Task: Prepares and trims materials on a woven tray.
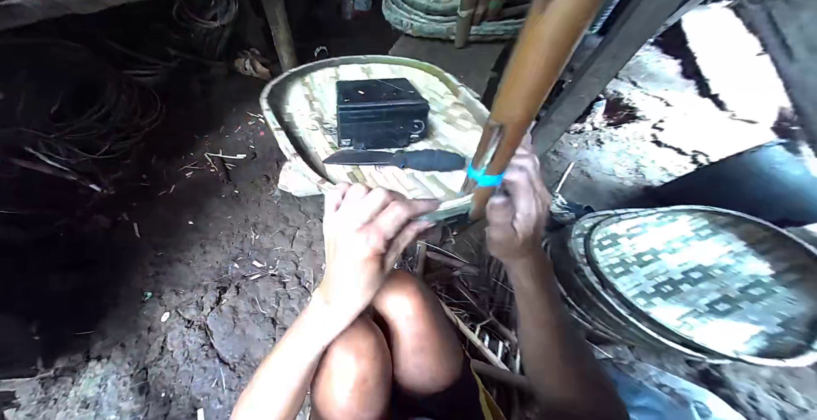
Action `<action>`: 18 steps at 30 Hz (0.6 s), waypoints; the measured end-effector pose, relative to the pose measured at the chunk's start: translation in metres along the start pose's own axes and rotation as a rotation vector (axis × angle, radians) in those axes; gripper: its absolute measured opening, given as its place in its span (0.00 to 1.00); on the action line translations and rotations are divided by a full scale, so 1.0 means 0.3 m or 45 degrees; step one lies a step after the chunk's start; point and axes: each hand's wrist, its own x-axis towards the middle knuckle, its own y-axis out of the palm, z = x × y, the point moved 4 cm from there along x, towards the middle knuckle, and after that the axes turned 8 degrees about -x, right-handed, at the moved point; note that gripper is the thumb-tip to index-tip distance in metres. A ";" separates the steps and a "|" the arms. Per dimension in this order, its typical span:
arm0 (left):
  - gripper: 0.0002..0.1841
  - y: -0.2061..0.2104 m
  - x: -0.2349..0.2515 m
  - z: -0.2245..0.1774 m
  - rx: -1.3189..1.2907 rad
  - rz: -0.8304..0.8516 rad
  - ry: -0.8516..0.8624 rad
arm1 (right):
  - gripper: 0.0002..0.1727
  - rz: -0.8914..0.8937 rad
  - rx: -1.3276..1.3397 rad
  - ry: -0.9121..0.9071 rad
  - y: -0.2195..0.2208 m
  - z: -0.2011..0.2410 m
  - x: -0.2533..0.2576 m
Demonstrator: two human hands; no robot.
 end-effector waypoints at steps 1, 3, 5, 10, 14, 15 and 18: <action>0.08 0.022 0.009 -0.011 0.033 0.022 0.009 | 0.33 0.033 0.044 0.026 -0.011 -0.027 0.002; 0.10 0.030 0.023 -0.010 0.013 0.076 -0.001 | 0.38 0.088 0.131 0.081 -0.044 -0.053 0.025; 0.18 0.009 0.036 0.002 -0.017 0.138 -0.022 | 0.35 0.078 0.107 0.113 -0.085 -0.040 0.063; 0.17 -0.016 0.054 0.018 0.004 0.269 -0.004 | 0.23 -0.133 0.067 0.153 -0.172 0.002 0.105; 0.13 -0.023 0.079 0.021 0.024 0.392 0.012 | 0.22 -0.142 0.115 0.148 -0.169 0.005 0.164; 0.13 -0.023 0.081 0.024 0.012 0.400 0.006 | 0.22 -0.134 0.116 0.148 -0.163 0.003 0.179; 0.12 -0.028 0.074 0.027 -0.025 0.396 -0.038 | 0.20 -0.027 0.089 0.195 -0.129 -0.019 0.229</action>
